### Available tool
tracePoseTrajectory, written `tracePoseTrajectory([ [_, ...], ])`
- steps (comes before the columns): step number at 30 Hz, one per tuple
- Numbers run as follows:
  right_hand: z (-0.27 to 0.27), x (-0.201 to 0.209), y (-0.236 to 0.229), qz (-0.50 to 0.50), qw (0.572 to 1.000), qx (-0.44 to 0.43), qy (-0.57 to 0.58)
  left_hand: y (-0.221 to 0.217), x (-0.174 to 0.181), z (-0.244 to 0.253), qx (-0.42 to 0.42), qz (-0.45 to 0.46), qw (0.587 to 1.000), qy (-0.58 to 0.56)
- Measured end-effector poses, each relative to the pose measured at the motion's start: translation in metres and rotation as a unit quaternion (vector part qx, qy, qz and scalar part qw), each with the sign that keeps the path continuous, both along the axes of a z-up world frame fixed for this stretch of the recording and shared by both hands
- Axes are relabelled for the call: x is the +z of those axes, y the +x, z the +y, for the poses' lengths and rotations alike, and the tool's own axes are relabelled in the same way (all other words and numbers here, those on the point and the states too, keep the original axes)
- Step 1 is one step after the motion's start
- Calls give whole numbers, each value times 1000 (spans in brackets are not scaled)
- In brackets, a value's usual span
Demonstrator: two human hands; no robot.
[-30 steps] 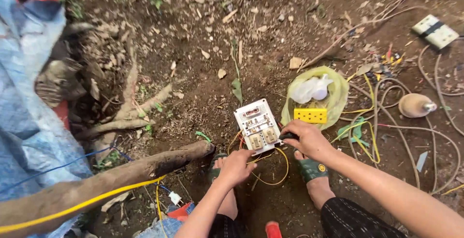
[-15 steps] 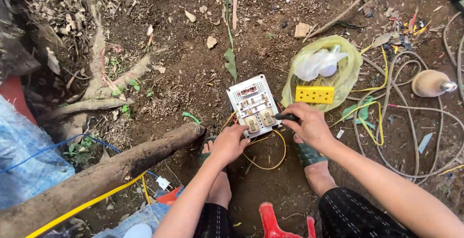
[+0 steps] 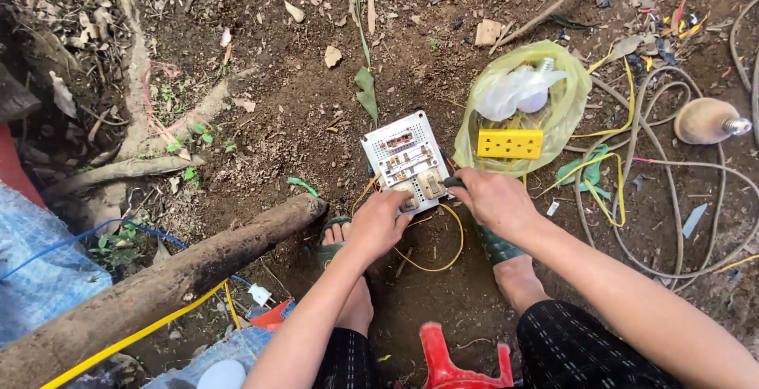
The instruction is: Assembling electrical outlet components onto a mounting board using a screwdriver and connecting wires.
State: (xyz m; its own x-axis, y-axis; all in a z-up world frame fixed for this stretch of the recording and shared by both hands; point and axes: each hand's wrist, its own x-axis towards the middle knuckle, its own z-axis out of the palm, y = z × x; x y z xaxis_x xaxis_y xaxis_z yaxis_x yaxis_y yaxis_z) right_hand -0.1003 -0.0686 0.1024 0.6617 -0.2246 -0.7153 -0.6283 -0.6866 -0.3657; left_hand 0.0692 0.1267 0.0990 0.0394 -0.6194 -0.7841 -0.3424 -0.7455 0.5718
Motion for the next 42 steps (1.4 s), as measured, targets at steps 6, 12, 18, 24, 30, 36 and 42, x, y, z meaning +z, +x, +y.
tracePoseTrajectory([
  [6,-1,-11,-8,-71,994,78,-9,3,-2,-15,23,-35,998,-55],
  [12,-4,-17,-10,-99,976,195,-14,-12,-25,22,-11,-36,999,-10],
  [18,-6,-6,-2,-104,970,219,-16,-23,-29,32,-36,-59,998,-6],
  [24,-13,13,26,67,990,-49,118,-19,-33,28,-7,-67,997,-34],
  [30,-18,26,39,122,991,-9,45,-13,-35,47,52,-67,996,-7],
  [36,-10,-2,23,48,993,107,28,-18,-33,53,39,-81,996,-12],
  [42,-6,14,31,44,978,203,25,-9,-16,13,-29,-124,989,-71],
])
